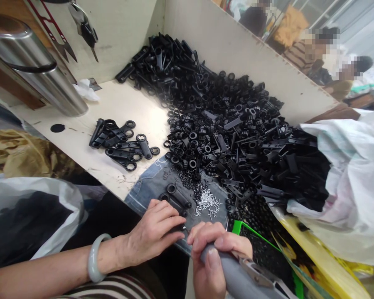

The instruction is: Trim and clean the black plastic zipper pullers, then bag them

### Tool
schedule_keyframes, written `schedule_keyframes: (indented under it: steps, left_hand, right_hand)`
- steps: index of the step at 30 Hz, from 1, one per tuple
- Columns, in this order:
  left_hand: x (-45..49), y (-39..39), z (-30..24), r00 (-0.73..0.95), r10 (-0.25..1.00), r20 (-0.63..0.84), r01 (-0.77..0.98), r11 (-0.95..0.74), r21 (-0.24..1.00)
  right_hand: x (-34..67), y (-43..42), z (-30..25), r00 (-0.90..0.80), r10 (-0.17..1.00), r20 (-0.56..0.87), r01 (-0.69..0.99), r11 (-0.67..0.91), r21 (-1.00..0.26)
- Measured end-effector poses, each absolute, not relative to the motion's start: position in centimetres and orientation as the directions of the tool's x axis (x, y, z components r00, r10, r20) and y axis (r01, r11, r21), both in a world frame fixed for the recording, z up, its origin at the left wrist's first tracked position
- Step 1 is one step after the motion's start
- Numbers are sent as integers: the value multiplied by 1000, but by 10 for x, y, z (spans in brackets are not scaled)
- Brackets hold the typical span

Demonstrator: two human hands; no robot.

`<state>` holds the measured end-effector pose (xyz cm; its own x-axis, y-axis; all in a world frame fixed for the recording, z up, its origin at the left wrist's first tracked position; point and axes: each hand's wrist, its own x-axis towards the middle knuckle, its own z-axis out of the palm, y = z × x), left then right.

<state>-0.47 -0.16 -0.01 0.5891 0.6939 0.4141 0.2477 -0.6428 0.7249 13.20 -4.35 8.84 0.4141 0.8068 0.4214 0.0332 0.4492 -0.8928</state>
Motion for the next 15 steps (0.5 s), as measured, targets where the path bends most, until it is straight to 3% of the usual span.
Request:
schedule_keyframes:
  steps: [15]
  left_hand:
    - [2,0,1,537,689,486,192,-661,725]
  right_hand:
    - [135,-48,87,416,826,379,-1,417,-909]
